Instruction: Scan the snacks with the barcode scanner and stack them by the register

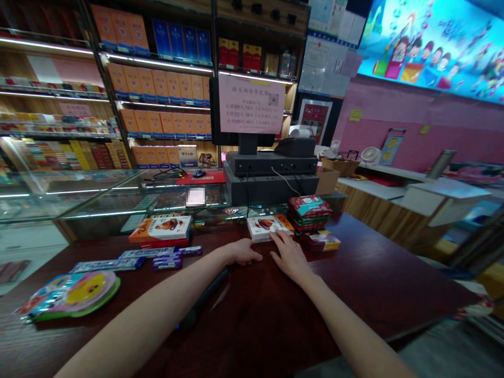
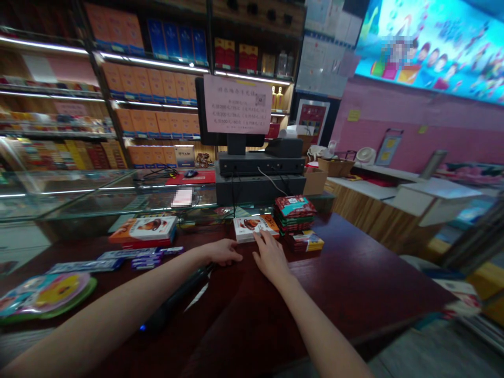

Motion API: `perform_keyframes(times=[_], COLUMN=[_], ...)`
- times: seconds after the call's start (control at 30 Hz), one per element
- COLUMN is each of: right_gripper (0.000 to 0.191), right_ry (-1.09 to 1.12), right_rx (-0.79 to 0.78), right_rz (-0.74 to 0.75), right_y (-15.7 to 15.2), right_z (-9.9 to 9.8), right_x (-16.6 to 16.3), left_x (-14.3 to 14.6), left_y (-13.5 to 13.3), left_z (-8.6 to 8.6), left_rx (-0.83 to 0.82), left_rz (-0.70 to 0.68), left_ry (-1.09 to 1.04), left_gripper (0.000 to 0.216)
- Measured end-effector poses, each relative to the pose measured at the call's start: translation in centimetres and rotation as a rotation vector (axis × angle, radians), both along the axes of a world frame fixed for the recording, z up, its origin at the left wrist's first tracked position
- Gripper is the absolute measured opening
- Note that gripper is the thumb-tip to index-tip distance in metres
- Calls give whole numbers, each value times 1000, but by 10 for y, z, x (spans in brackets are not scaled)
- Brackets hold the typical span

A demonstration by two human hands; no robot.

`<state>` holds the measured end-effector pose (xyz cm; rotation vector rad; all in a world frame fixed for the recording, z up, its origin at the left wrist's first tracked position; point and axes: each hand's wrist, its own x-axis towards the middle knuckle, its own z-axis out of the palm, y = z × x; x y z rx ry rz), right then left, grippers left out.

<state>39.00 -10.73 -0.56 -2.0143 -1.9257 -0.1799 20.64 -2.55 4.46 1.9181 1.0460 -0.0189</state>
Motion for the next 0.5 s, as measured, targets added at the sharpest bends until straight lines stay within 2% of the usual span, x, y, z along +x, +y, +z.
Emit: perform_keyframes(times=[0.13,0.27,0.4,0.5], right_gripper=[58,57,58,56], right_ry=[22,39,68,82], right_rx=[11,26,65,68], right_rz=[-9,31,107,146], right_y=[-1,0,7,14], right_z=[4,10,12,12], right_x=[-3,-11,-26,-41], left_x=[-16,-41,-70,-94], left_y=[2,12,24,31], left_z=[14,27,33,34], left_rx=[73,210,327,372], left_rz=[-30,-5,47,89], left_ry=[-20,-48,-47,-40], left_gripper=[49,55,47,53])
